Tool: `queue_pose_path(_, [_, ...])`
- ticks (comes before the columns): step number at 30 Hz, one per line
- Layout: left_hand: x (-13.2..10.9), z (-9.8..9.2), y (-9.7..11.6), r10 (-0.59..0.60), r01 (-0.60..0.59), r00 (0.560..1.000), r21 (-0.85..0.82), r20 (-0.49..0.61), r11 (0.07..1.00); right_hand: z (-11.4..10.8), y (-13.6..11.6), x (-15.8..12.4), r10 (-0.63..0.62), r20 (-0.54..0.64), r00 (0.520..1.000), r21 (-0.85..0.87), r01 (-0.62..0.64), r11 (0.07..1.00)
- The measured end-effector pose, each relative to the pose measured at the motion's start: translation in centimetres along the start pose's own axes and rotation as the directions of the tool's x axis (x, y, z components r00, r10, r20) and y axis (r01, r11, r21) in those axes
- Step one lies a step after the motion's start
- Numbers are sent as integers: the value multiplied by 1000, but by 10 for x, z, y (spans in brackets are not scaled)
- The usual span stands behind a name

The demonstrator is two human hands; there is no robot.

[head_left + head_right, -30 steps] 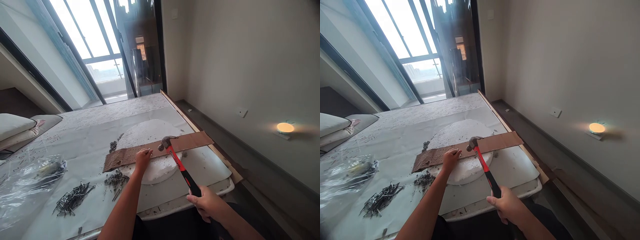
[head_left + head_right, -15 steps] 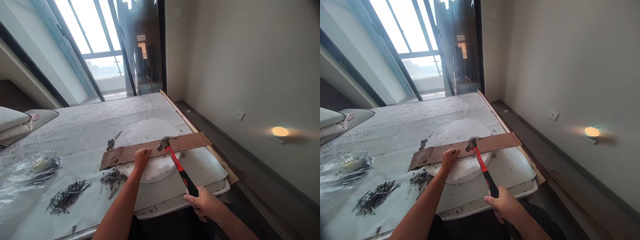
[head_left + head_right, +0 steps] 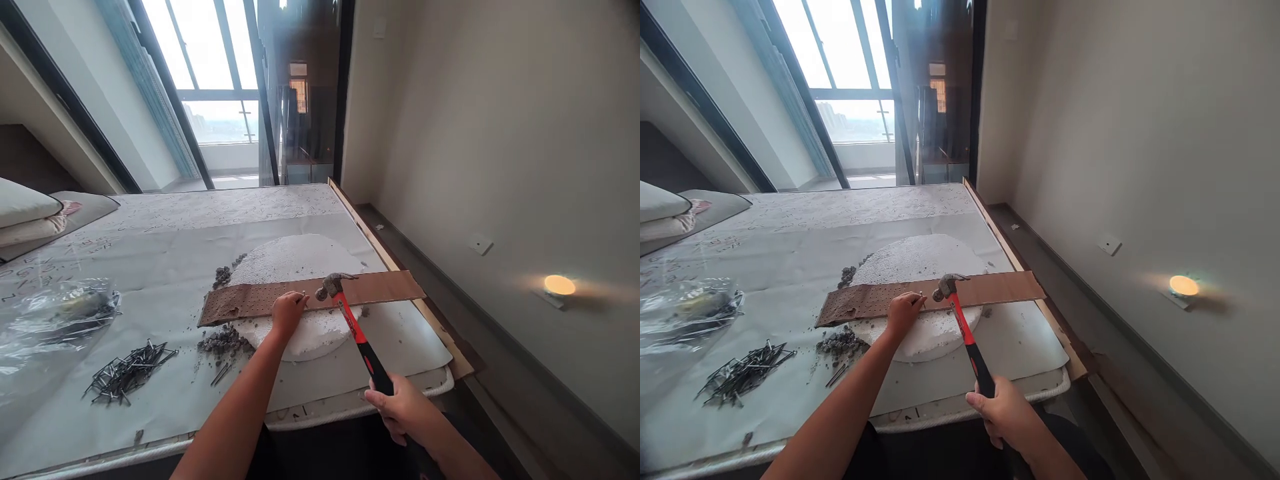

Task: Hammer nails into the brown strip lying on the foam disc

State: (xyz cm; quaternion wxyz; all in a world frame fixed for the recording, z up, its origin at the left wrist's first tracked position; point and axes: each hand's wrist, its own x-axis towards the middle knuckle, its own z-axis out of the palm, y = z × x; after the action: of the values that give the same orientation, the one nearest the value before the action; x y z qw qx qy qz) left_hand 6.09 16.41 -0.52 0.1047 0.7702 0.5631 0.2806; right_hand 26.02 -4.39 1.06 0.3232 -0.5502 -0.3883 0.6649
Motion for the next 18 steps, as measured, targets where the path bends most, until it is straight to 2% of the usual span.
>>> queue_pose_path(8, [-9, -3, 1, -35, 35, 998, 3, 48, 999, 7, -3, 0, -13, -75, 997, -165, 1, 986])
queue_pose_path(12, [-12, -5, 1, -48, 47, 997, 19, 66, 999, 1, -33, -14, -40, -41, 998, -256, 28, 966])
queue_pose_path(15, [-12, -8, 2, -74, 71, 994, 36, 86, 997, -1, -61, -26, -75, -69, 995, -344, 47, 938])
queue_pose_path(18, [-13, -9, 2, -73, 69, 993, 47, 96, 997, 0, -74, -26, -85, -88, 992, -412, 42, 910])
